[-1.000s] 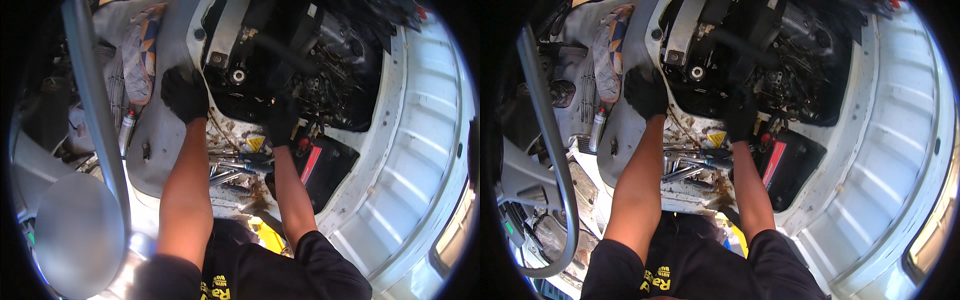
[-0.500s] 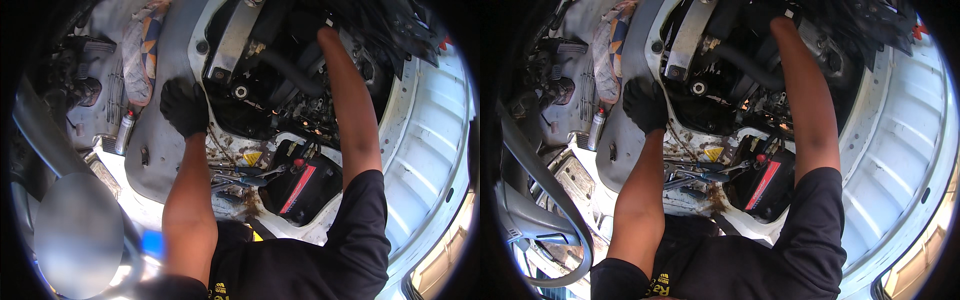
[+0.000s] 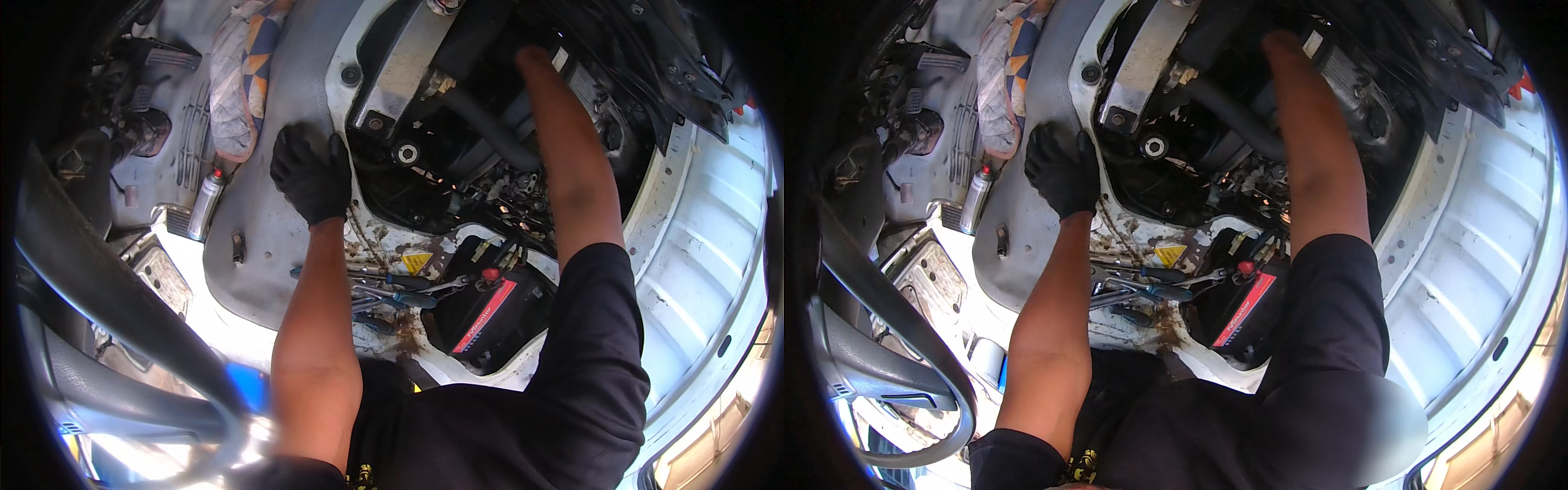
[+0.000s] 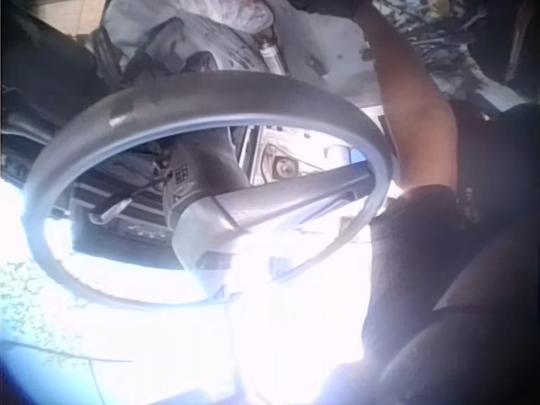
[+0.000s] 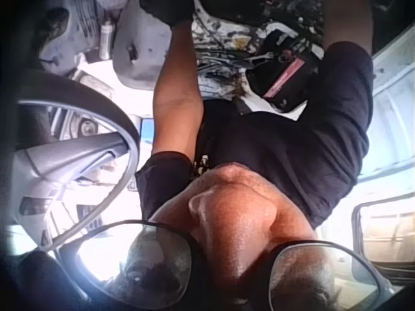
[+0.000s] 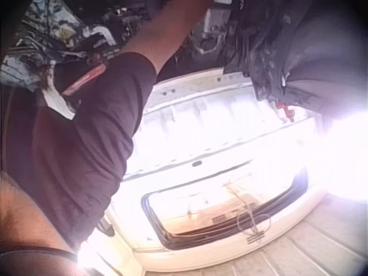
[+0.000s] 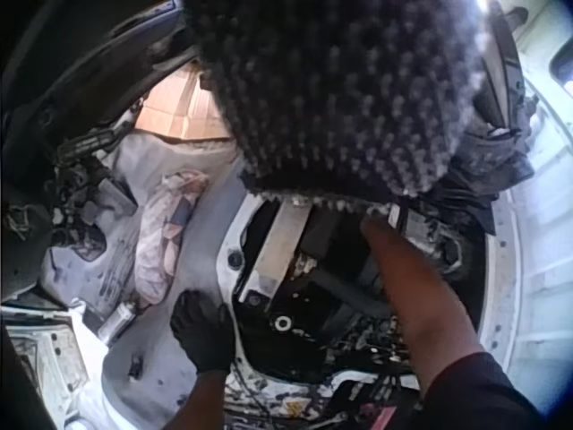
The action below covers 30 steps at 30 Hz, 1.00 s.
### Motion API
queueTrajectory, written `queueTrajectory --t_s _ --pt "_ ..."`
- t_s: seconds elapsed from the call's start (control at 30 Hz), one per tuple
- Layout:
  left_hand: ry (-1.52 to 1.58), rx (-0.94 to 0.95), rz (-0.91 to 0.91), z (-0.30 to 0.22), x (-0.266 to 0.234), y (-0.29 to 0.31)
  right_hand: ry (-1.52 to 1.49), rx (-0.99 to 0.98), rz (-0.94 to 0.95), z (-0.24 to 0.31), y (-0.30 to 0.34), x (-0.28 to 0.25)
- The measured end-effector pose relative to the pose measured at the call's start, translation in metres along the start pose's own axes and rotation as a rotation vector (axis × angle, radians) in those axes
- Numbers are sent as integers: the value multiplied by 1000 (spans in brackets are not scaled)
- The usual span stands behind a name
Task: The person uses a green marker to label a removed engine cover and then writes 'ORIGINAL' on the engine block inside the vehicle. The person also handles a socket wrench and other tools while working under the hood.
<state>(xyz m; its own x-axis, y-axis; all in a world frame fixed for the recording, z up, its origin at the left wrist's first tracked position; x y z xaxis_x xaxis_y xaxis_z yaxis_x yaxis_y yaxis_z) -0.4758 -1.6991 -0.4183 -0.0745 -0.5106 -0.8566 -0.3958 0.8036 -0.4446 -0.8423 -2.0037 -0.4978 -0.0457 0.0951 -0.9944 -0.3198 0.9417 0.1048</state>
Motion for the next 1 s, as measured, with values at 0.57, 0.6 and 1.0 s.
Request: queueTrajectory --t_s 0.57,0.6,1.0 --pt "-14 5 7 0 0 0 123 36 -77 5 6 2" --pt "-9 8 5 0 0 -1 133 41 -82 5 6 2" --pt "-8 4 16 -1 -2 -2 542 54 -221 41 31 26"
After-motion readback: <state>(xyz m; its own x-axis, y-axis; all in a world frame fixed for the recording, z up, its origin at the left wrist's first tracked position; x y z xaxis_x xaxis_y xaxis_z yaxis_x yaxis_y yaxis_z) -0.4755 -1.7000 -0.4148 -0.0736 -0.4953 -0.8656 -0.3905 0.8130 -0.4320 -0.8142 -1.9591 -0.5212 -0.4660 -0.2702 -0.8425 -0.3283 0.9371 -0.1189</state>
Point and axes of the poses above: each hand's wrist, its own y-axis away from the middle knuckle, its own x-axis out of the palm, z = x × y, the point moved 6 cm from there along -y, towards the middle knuckle, and after that the axes turned 14 degrees about -z, right-handed, at the moved point
